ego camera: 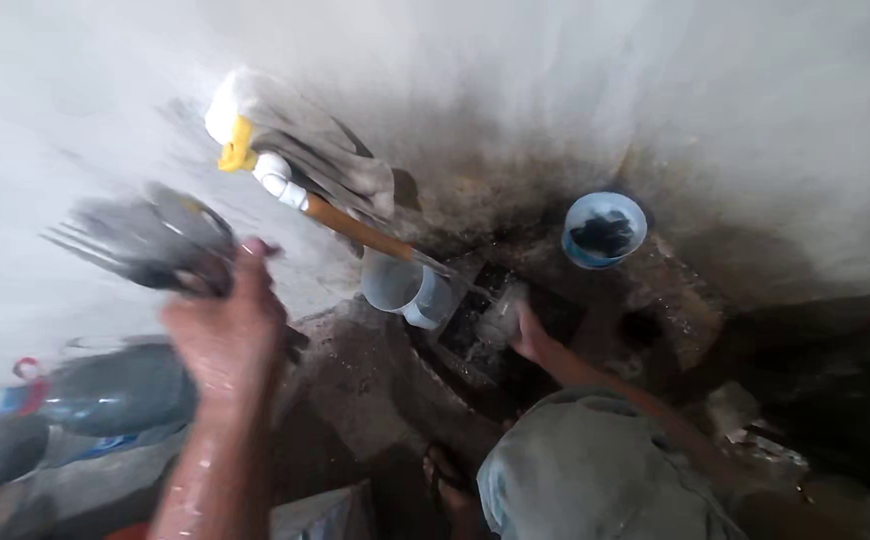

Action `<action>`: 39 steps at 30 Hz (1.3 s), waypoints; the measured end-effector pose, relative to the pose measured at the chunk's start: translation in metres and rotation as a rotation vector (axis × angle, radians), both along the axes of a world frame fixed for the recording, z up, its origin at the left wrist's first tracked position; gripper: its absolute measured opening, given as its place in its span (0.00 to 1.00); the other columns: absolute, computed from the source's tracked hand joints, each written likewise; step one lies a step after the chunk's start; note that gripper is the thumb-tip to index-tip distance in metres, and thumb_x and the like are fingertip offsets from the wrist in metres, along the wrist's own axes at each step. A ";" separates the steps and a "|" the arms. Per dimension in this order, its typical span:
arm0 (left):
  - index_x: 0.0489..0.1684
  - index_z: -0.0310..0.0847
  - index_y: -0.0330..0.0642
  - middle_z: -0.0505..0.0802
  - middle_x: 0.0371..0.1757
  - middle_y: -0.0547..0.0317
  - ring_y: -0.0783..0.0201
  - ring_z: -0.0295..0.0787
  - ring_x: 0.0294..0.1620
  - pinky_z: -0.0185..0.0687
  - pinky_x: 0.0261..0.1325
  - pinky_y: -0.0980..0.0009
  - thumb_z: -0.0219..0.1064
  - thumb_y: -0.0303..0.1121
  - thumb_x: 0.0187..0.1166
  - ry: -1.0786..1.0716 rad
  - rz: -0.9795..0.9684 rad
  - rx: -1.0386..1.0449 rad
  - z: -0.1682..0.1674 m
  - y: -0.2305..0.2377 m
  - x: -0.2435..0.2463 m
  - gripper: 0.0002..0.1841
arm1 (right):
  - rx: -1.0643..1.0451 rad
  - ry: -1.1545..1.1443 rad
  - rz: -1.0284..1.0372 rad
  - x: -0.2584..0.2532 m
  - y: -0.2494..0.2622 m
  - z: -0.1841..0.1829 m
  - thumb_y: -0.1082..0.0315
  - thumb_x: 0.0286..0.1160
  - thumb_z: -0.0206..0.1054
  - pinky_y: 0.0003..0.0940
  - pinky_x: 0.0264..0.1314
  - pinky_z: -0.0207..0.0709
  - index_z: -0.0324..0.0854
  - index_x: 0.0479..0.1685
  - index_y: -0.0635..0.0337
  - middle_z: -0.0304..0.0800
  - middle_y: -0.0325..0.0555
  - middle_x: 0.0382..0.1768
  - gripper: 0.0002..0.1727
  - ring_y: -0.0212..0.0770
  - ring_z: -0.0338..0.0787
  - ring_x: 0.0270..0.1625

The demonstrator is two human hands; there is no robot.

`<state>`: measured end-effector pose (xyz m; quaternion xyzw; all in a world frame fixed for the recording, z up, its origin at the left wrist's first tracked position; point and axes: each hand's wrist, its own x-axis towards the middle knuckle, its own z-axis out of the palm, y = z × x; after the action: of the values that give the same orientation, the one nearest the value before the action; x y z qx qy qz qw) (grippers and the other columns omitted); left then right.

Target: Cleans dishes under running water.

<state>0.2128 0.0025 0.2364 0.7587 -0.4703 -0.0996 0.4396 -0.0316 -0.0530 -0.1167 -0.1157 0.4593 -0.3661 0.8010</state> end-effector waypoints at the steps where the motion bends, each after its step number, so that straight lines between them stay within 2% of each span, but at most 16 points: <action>1: 0.53 0.83 0.53 0.83 0.29 0.73 0.74 0.75 0.17 0.76 0.20 0.73 0.66 0.55 0.83 -0.066 -0.013 -0.047 0.024 -0.013 0.003 0.18 | 0.073 -0.086 -0.071 0.005 -0.001 0.003 0.40 0.87 0.49 0.56 0.59 0.86 0.69 0.78 0.54 0.86 0.57 0.63 0.33 0.54 0.89 0.61; 5: 0.44 0.79 0.60 0.80 0.28 0.81 0.82 0.67 0.13 0.67 0.16 0.81 0.68 0.60 0.78 -0.183 -0.001 0.011 0.084 -0.059 -0.010 0.17 | 0.183 -0.281 -0.229 0.011 -0.004 0.005 0.27 0.80 0.50 0.55 0.55 0.86 0.73 0.72 0.52 0.88 0.54 0.56 0.40 0.52 0.90 0.55; 8: 0.43 0.82 0.51 0.79 0.25 0.72 0.76 0.65 0.13 0.67 0.18 0.73 0.65 0.62 0.80 -0.249 0.006 0.178 0.093 -0.075 -0.030 0.23 | 0.208 -0.347 -0.263 0.007 -0.002 0.013 0.30 0.82 0.47 0.53 0.49 0.87 0.75 0.65 0.54 0.88 0.53 0.49 0.37 0.50 0.90 0.48; 10: 0.50 0.84 0.50 0.82 0.28 0.64 0.69 0.73 0.20 0.72 0.26 0.63 0.64 0.62 0.81 -0.346 0.000 0.229 0.088 -0.081 -0.035 0.25 | 0.233 -0.283 -0.179 -0.003 0.008 0.017 0.31 0.83 0.48 0.55 0.49 0.87 0.74 0.69 0.53 0.88 0.55 0.52 0.36 0.52 0.90 0.50; 13: 0.53 0.84 0.42 0.88 0.38 0.46 0.49 0.85 0.38 0.76 0.44 0.40 0.61 0.67 0.80 -0.470 0.026 0.272 0.090 -0.090 -0.034 0.33 | 0.199 0.053 -0.035 -0.014 0.029 0.017 0.38 0.80 0.62 0.62 0.56 0.87 0.68 0.81 0.48 0.85 0.56 0.66 0.35 0.57 0.89 0.62; 15: 0.52 0.84 0.37 0.90 0.44 0.38 0.41 0.88 0.45 0.77 0.50 0.33 0.56 0.71 0.79 -0.500 0.044 0.361 0.095 -0.096 -0.030 0.39 | 0.008 0.340 0.032 -0.021 0.050 0.025 0.49 0.76 0.73 0.57 0.65 0.83 0.63 0.85 0.55 0.81 0.58 0.72 0.40 0.54 0.85 0.69; 17: 0.50 0.83 0.35 0.88 0.42 0.39 0.44 0.84 0.38 0.76 0.43 0.37 0.55 0.73 0.77 -0.477 0.061 0.445 0.097 -0.102 -0.027 0.41 | -0.244 0.633 0.173 -0.026 0.060 0.020 0.53 0.66 0.83 0.53 0.77 0.77 0.60 0.87 0.60 0.77 0.60 0.76 0.49 0.54 0.80 0.76; 19: 0.50 0.85 0.39 0.88 0.41 0.48 0.58 0.81 0.32 0.78 0.37 0.51 0.58 0.70 0.77 -0.443 0.090 0.496 0.098 -0.106 -0.026 0.37 | -0.391 0.789 0.314 -0.031 0.058 0.005 0.46 0.59 0.85 0.53 0.78 0.77 0.60 0.89 0.58 0.78 0.59 0.76 0.56 0.54 0.82 0.75; 21: 0.48 0.85 0.45 0.87 0.37 0.57 0.67 0.76 0.25 0.73 0.29 0.60 0.61 0.66 0.75 -0.420 0.129 0.521 0.096 -0.112 -0.019 0.30 | -0.336 0.690 0.297 -0.034 0.051 -0.001 0.44 0.61 0.84 0.53 0.75 0.79 0.64 0.86 0.60 0.81 0.60 0.72 0.53 0.53 0.83 0.73; 25: 0.45 0.84 0.44 0.88 0.38 0.53 0.63 0.78 0.27 0.73 0.30 0.54 0.58 0.62 0.76 -0.459 0.118 0.576 0.093 -0.121 -0.011 0.28 | -0.217 0.518 0.201 -0.035 0.049 0.003 0.40 0.67 0.78 0.53 0.73 0.81 0.65 0.84 0.59 0.82 0.58 0.71 0.48 0.51 0.84 0.72; 26: 0.44 0.84 0.42 0.89 0.38 0.50 0.58 0.80 0.28 0.74 0.32 0.49 0.59 0.62 0.76 -0.476 0.097 0.579 0.091 -0.125 -0.005 0.28 | -0.122 0.366 0.155 -0.036 0.051 0.004 0.42 0.75 0.72 0.52 0.70 0.83 0.69 0.83 0.57 0.84 0.55 0.69 0.41 0.49 0.86 0.70; 28: 0.46 0.83 0.42 0.89 0.39 0.45 0.51 0.84 0.31 0.77 0.33 0.42 0.58 0.62 0.75 -0.520 0.058 0.575 0.085 -0.129 0.010 0.28 | 0.111 -0.075 -0.041 -0.033 0.055 -0.002 0.42 0.88 0.53 0.51 0.54 0.88 0.75 0.72 0.56 0.90 0.53 0.55 0.29 0.49 0.92 0.54; 31: 0.55 0.81 0.41 0.90 0.45 0.38 0.43 0.90 0.40 0.80 0.44 0.33 0.56 0.60 0.79 -0.555 -0.044 0.466 0.078 -0.113 0.017 0.29 | 0.283 -0.398 -0.313 -0.031 0.055 -0.016 0.34 0.86 0.44 0.55 0.54 0.86 0.74 0.68 0.55 0.88 0.55 0.53 0.35 0.51 0.90 0.53; 32: 0.55 0.80 0.42 0.89 0.42 0.43 0.48 0.88 0.38 0.80 0.43 0.38 0.56 0.60 0.81 -0.559 -0.089 0.414 0.074 -0.104 0.016 0.28 | 0.289 -0.407 -0.360 -0.032 0.053 -0.019 0.35 0.87 0.45 0.56 0.55 0.86 0.73 0.69 0.55 0.87 0.56 0.56 0.34 0.52 0.90 0.55; 36: 0.60 0.78 0.49 0.82 0.34 0.67 0.78 0.72 0.23 0.73 0.28 0.74 0.57 0.53 0.88 -0.468 -0.296 0.223 0.065 -0.079 0.020 0.19 | 0.337 -0.438 -0.385 -0.037 0.040 -0.007 0.35 0.87 0.45 0.60 0.64 0.84 0.66 0.79 0.53 0.81 0.61 0.68 0.36 0.59 0.86 0.66; 39: 0.63 0.77 0.44 0.83 0.39 0.67 0.83 0.72 0.27 0.72 0.32 0.80 0.56 0.47 0.89 -0.421 -0.381 0.136 0.058 -0.076 0.026 0.18 | 0.343 -0.414 -0.233 -0.040 0.038 0.007 0.32 0.85 0.45 0.64 0.62 0.84 0.65 0.81 0.51 0.80 0.62 0.69 0.38 0.63 0.86 0.67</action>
<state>0.2383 -0.0734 0.2940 0.6884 -0.6774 -0.0520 0.2538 -0.0721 -0.0149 -0.1098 0.1522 0.3515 -0.3886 0.8381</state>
